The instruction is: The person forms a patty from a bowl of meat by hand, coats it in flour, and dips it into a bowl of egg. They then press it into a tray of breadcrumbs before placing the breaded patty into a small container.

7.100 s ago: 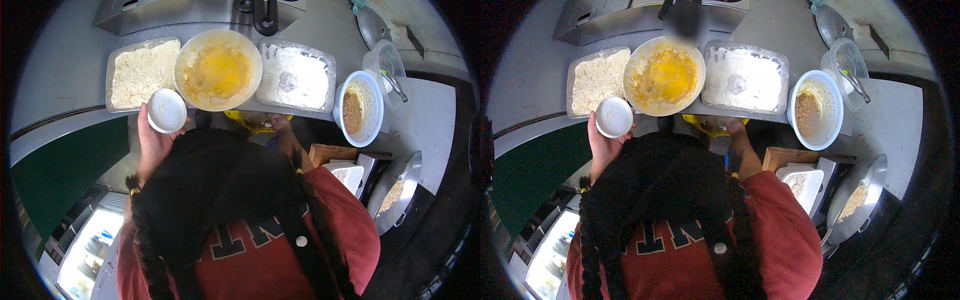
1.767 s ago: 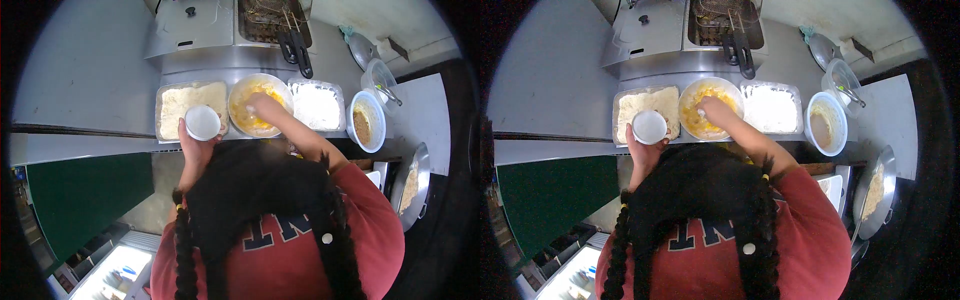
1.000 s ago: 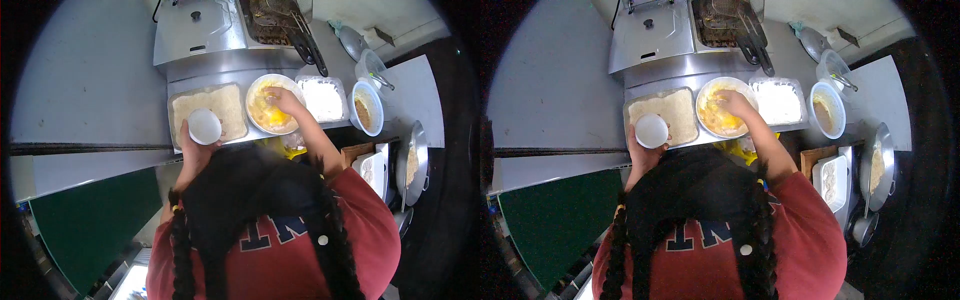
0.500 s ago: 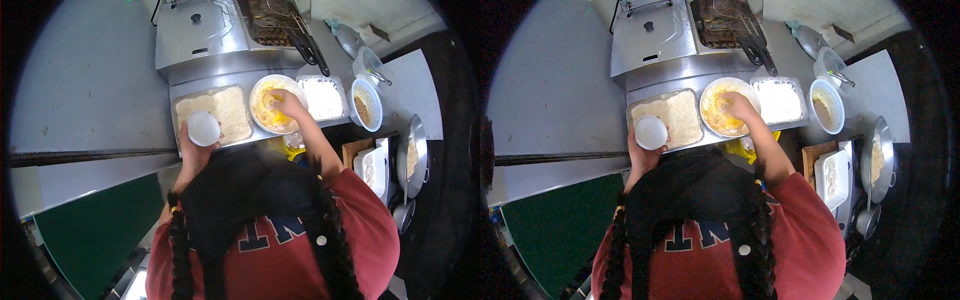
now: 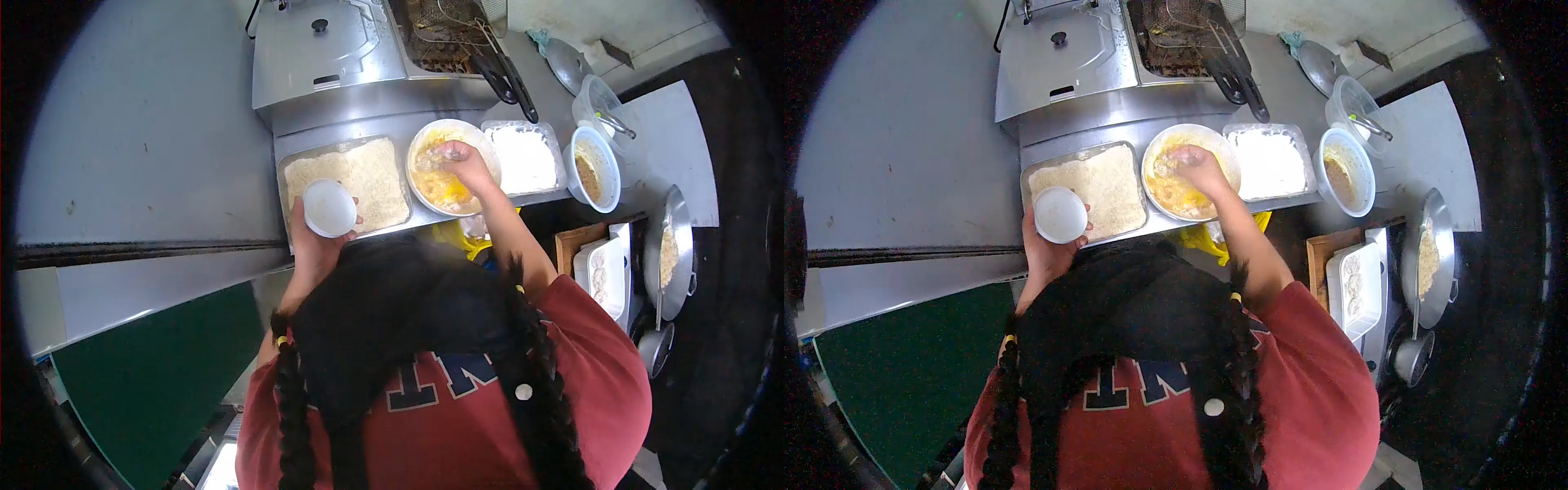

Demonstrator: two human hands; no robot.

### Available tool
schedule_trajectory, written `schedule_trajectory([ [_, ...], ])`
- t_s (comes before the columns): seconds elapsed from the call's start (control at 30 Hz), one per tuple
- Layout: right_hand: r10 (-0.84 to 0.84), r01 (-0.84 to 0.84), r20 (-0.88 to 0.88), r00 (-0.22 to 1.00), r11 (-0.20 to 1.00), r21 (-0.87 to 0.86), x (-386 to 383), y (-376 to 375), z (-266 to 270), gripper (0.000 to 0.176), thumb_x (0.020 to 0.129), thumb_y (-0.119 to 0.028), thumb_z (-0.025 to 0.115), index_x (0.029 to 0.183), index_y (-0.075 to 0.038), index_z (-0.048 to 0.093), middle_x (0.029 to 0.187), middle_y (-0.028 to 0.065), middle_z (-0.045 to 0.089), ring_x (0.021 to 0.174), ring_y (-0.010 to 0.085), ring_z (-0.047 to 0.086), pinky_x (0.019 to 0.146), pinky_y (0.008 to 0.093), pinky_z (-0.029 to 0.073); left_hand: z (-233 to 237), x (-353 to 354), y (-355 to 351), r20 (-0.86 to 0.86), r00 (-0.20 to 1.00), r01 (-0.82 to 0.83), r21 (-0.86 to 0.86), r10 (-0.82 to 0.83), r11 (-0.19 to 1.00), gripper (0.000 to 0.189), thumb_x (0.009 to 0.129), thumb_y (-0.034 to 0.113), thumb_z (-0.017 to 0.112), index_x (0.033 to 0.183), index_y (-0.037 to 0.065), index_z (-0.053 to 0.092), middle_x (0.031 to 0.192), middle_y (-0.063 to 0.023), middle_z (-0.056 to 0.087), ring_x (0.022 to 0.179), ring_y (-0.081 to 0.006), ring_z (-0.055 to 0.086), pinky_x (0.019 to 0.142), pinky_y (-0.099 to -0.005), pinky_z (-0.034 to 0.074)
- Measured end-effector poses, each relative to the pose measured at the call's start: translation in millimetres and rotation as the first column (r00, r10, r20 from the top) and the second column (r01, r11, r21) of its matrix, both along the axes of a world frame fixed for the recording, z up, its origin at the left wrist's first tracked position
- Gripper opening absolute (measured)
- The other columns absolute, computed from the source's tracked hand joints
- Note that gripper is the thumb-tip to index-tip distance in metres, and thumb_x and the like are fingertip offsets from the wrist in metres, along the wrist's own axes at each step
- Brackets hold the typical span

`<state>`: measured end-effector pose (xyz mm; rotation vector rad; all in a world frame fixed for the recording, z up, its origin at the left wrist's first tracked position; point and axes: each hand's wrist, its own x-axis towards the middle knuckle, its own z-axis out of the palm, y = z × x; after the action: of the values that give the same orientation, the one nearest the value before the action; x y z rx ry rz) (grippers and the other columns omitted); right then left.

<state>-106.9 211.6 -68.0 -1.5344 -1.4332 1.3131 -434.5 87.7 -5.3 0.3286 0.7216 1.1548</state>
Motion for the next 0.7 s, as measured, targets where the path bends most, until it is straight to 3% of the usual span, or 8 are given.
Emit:
schedule_trajectory([
  [0.03, 0.003, -0.003, 0.001, 1.000, 1.000, 0.004, 8, -1, 4, 0.028, 0.077, -0.002, 0.070, 0.104, -0.005, 0.071, 0.110, 0.0159, 0.071, 0.105, 0.0319, 0.066, 0.095, 0.0370, 0.050, 0, -1, 0, 0.010, 1.000, 0.001, 0.019, -0.001, 1.000, 0.066, 0.102, 0.060, 0.021, 0.131, 0.008, 0.050, 0.112, -0.0182, 0.066, 0.086, -0.0288, 0.067, 0.062, -0.0352, 0.051],
  [0.1, 0.065, -0.179, 0.562, 0.825, 0.973, 0.149, 22, -7, 8, 0.038, 0.078, -0.001, 0.071, 0.115, -0.008, 0.068, 0.116, 0.0117, 0.070, 0.105, 0.0254, 0.067, 0.097, 0.0334, 0.050, -2, -2, 0, 0.012, 1.000, -0.010, 0.009, 0.010, 1.000, 0.066, 0.102, 0.060, 0.021, 0.131, 0.008, 0.050, 0.112, -0.0182, 0.066, 0.085, -0.0288, 0.067, 0.062, -0.0354, 0.051],
  [0.2, 0.020, -0.197, 0.530, 0.848, 0.940, 0.279, 19, -5, -1, 0.039, 0.076, -0.012, 0.075, 0.115, -0.008, 0.070, 0.115, 0.0188, 0.068, 0.108, 0.0357, 0.064, 0.097, 0.0392, 0.049, -4, -1, -1, 0.010, 1.000, -0.011, -0.008, 0.011, 1.000, 0.066, 0.102, 0.060, 0.022, 0.131, 0.008, 0.050, 0.112, -0.0180, 0.066, 0.085, -0.0287, 0.067, 0.061, -0.0354, 0.051],
  [0.3, 0.081, -0.275, 0.640, 0.764, 0.939, 0.209, -16, -13, 7, 0.037, 0.076, -0.014, 0.075, 0.113, -0.008, 0.071, 0.115, 0.0181, 0.068, 0.109, 0.0361, 0.063, 0.098, 0.0404, 0.048, -4, 1, 0, -0.007, 1.000, -0.002, -0.004, 0.002, 1.000, 0.065, 0.102, 0.059, 0.021, 0.130, 0.008, 0.050, 0.111, -0.0178, 0.067, 0.085, -0.0283, 0.068, 0.060, -0.0351, 0.051],
  [0.33, 0.046, -0.365, 0.725, 0.687, 0.885, 0.288, -26, -17, 7, 0.034, 0.076, -0.013, 0.073, 0.110, -0.006, 0.072, 0.113, 0.0183, 0.067, 0.109, 0.0355, 0.062, 0.098, 0.0415, 0.048, -2, 2, 0, -0.021, 1.000, -0.001, 0.000, 0.001, 1.000, 0.065, 0.102, 0.059, 0.021, 0.129, 0.008, 0.050, 0.111, -0.0177, 0.067, 0.084, -0.0280, 0.068, 0.060, -0.0348, 0.051],
  [0.47, 0.118, -0.381, 0.732, 0.672, 0.901, 0.205, -29, -10, 9, 0.038, 0.075, -0.003, 0.066, 0.114, -0.005, 0.069, 0.118, 0.0197, 0.066, 0.108, 0.0350, 0.063, 0.099, 0.0419, 0.048, 1, 2, 1, -0.010, 1.000, 0.008, -0.009, -0.008, 1.000, 0.064, 0.102, 0.058, 0.021, 0.129, 0.008, 0.051, 0.111, -0.0177, 0.067, 0.084, -0.0275, 0.067, 0.060, -0.0344, 0.051],
  [0.63, -0.112, -0.445, 0.860, 0.498, 0.818, 0.364, -19, -1, 11, 0.038, 0.074, 0.007, 0.057, 0.108, -0.004, 0.071, 0.107, 0.0204, 0.069, 0.100, 0.0371, 0.066, 0.094, 0.0413, 0.051, -1, 3, -1, 0.003, 1.000, -0.022, -0.027, 0.022, 0.999, 0.063, 0.102, 0.058, 0.022, 0.129, 0.009, 0.051, 0.109, -0.0176, 0.067, 0.084, -0.0274, 0.067, 0.061, -0.0336, 0.051],
  [0.7, 0.028, -0.450, 0.792, 0.610, 0.834, 0.318, -22, -3, 23, 0.038, 0.075, 0.006, 0.058, 0.110, -0.003, 0.071, 0.108, 0.0201, 0.070, 0.101, 0.0367, 0.066, 0.095, 0.0401, 0.051, 0, 3, 0, 0.007, 1.000, -0.012, -0.013, 0.012, 1.000, 0.063, 0.102, 0.058, 0.023, 0.129, 0.009, 0.051, 0.109, -0.0175, 0.067, 0.084, -0.0274, 0.067, 0.061, -0.0339, 0.051],
])
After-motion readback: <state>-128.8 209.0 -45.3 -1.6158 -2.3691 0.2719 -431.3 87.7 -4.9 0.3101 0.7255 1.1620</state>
